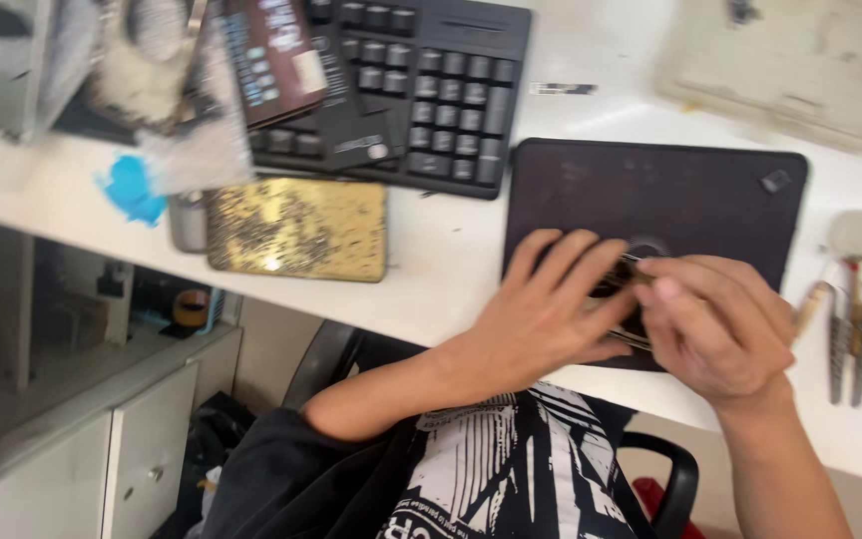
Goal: The person repairs a disassembled smartphone on a workbench. They use a screwdriver to remove and install screws, handle small components, and adjust internal parts of the phone chassis.
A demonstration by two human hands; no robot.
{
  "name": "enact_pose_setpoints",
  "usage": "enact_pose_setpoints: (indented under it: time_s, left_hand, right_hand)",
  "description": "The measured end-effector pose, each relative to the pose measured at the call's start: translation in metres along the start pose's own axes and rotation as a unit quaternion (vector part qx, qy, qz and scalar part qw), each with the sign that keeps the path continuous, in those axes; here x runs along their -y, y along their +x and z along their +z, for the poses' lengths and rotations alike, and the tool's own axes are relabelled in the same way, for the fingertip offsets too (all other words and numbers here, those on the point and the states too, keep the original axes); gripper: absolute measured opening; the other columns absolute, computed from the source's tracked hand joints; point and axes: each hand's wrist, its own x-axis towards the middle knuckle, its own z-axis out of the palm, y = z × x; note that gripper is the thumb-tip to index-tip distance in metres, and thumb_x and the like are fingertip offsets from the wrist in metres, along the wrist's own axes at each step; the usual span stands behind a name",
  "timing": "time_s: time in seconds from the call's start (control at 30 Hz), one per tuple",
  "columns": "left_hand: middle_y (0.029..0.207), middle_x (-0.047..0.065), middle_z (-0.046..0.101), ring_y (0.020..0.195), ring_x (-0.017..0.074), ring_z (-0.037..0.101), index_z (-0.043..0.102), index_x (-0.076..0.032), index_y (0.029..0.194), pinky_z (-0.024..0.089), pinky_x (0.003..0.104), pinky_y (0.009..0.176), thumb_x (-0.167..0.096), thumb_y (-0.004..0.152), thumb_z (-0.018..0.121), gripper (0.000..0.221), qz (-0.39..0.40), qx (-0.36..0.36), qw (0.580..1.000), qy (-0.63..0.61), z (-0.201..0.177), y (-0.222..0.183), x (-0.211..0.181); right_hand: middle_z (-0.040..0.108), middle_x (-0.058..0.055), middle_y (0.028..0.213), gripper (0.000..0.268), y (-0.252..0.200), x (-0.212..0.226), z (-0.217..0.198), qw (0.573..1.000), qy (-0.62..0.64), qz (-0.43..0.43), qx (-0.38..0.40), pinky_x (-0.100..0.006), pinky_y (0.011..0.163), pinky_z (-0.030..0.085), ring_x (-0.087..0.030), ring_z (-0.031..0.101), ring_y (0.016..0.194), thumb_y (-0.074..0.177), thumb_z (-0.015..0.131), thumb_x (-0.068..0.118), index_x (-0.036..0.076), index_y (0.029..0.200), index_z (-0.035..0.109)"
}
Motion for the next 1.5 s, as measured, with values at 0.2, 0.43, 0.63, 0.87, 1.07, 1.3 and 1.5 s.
enact_pose_setpoints:
  time_s: [0.2,0.43,0.63,0.87,1.07,1.3,1.5]
  left_hand:
    - [0.148,0.017,0.052,0.141,0.0315,0.05,0.065,-0.005,0.137,0.04,0.053,0.119,-0.043,0.1,0.071,0.053,0.044,-0.012,0.997,0.061,-0.025,-0.039,0.004]
    - [0.137,0.009,0.058,0.127,0.0271,0.057,0.065,-0.005,0.133,0.045,0.05,0.11,-0.039,0.104,0.078,0.047,0.009,-0.093,0.985,0.142,-0.092,-0.113,0.045]
    - [0.117,0.003,0.063,0.109,0.0248,0.06,0.072,-0.009,0.12,0.046,0.046,0.1,-0.028,0.094,0.089,0.036,-0.052,-0.159,0.966,0.196,-0.136,-0.138,0.092]
    - [0.115,0.005,0.063,0.106,0.0252,0.059,0.075,-0.007,0.117,0.046,0.046,0.097,-0.038,0.095,0.084,0.04,-0.05,-0.124,0.964,0.229,-0.132,-0.141,0.108]
    - [0.119,0.006,0.064,0.109,0.025,0.061,0.074,-0.006,0.119,0.046,0.046,0.099,-0.041,0.096,0.082,0.043,-0.048,-0.081,0.972,0.216,-0.139,-0.135,0.105]
    - [0.138,0.015,0.065,0.134,0.0264,0.06,0.071,0.004,0.125,0.048,0.041,0.113,-0.043,0.097,0.078,0.055,-0.069,-0.01,0.977,0.201,-0.145,-0.134,0.1]
    - [0.138,0.017,0.065,0.133,0.0285,0.06,0.069,0.004,0.13,0.047,0.043,0.114,-0.044,0.095,0.077,0.06,-0.104,-0.016,0.977,0.183,-0.153,-0.141,0.098]
  right_hand:
    - [0.071,-0.015,0.105,0.053,-0.027,-0.011,0.007,1.0,-0.001,0.018,0.017,-0.033,0.081,0.057,-0.03,0.073,0.094,0.102,0.077,-0.004,0.003,0.142,0.042]
    - [0.067,-0.02,0.116,0.008,-0.149,-0.069,0.016,0.978,0.013,0.197,0.072,-0.025,0.088,0.054,-0.023,0.067,0.096,0.117,0.061,-0.006,-0.002,0.121,0.055]
    - [0.067,-0.022,0.113,0.016,-0.139,-0.046,0.021,0.969,0.016,0.238,0.069,-0.026,0.087,0.06,-0.024,0.072,0.096,0.115,0.055,-0.007,-0.003,0.129,0.048]
    - [0.069,-0.024,0.106,0.05,0.092,0.097,0.088,0.927,0.329,0.179,0.019,-0.032,0.087,0.068,-0.025,0.076,0.092,0.109,0.057,-0.011,0.003,0.147,0.027]
    - [0.067,-0.027,0.111,0.075,0.117,0.108,0.121,0.922,0.338,0.185,0.03,-0.034,0.087,0.068,-0.027,0.074,0.093,0.102,0.057,-0.016,0.006,0.155,0.01]
    - [0.066,-0.028,0.113,0.072,0.109,0.097,0.126,0.922,0.327,0.204,0.033,-0.034,0.085,0.068,-0.027,0.074,0.094,0.102,0.055,-0.018,0.006,0.154,0.01]
    - [0.065,-0.029,0.113,0.073,0.107,0.101,0.128,0.922,0.327,0.201,0.041,-0.035,0.087,0.068,-0.03,0.073,0.101,0.1,0.056,-0.018,0.006,0.153,0.012]
